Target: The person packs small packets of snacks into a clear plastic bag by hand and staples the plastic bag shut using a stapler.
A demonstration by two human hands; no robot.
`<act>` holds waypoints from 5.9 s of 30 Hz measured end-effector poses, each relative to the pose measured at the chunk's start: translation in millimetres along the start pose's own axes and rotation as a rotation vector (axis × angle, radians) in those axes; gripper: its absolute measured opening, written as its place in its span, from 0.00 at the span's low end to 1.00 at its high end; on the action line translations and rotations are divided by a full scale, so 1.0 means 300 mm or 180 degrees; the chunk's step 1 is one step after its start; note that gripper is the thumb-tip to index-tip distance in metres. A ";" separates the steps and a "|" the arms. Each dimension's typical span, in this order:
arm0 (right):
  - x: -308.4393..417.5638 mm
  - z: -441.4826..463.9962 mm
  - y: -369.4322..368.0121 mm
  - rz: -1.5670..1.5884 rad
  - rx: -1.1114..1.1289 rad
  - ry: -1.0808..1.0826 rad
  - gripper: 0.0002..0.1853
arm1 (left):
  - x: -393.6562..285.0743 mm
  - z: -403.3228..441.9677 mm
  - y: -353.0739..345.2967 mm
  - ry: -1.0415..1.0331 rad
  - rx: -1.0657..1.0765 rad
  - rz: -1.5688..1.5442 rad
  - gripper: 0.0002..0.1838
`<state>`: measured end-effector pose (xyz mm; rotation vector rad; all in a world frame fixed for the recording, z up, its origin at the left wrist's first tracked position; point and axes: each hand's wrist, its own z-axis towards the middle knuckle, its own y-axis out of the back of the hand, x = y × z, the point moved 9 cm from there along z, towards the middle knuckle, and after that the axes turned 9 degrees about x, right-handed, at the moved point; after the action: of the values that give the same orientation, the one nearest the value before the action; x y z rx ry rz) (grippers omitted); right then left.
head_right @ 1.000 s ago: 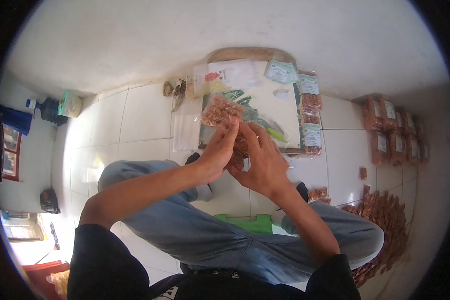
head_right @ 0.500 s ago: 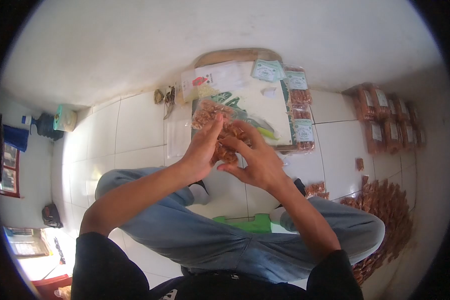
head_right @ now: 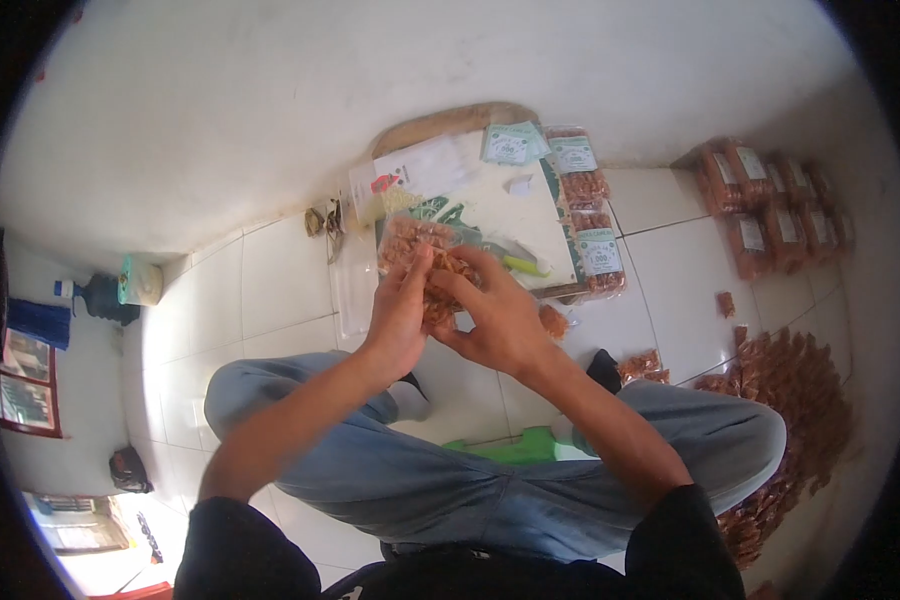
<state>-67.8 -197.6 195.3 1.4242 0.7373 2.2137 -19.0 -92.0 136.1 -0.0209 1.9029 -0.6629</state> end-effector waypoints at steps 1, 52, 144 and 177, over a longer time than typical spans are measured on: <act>0.005 -0.004 -0.004 -0.0070 0.0033 -0.0010 0.33 | 0.006 -0.001 -0.009 -0.0003 0.0013 0.0030 0.20; -0.739 -0.395 0.069 0.0915 0.0945 -0.2025 0.31 | 0.220 0.133 0.376 -0.1416 -0.2471 0.3685 0.38; -0.592 -0.261 -0.118 0.5009 -0.0417 -0.1237 0.30 | 0.265 0.013 0.094 -0.1662 -0.1641 0.2565 0.07; -0.508 -0.220 -0.199 0.0760 0.0587 -0.0383 0.30 | 0.290 0.016 0.121 -0.1579 -0.1802 0.2891 0.06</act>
<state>-64.7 -255.2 28.4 1.8032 0.7823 2.2561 -42.0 -90.6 44.4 0.2781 1.3491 0.4653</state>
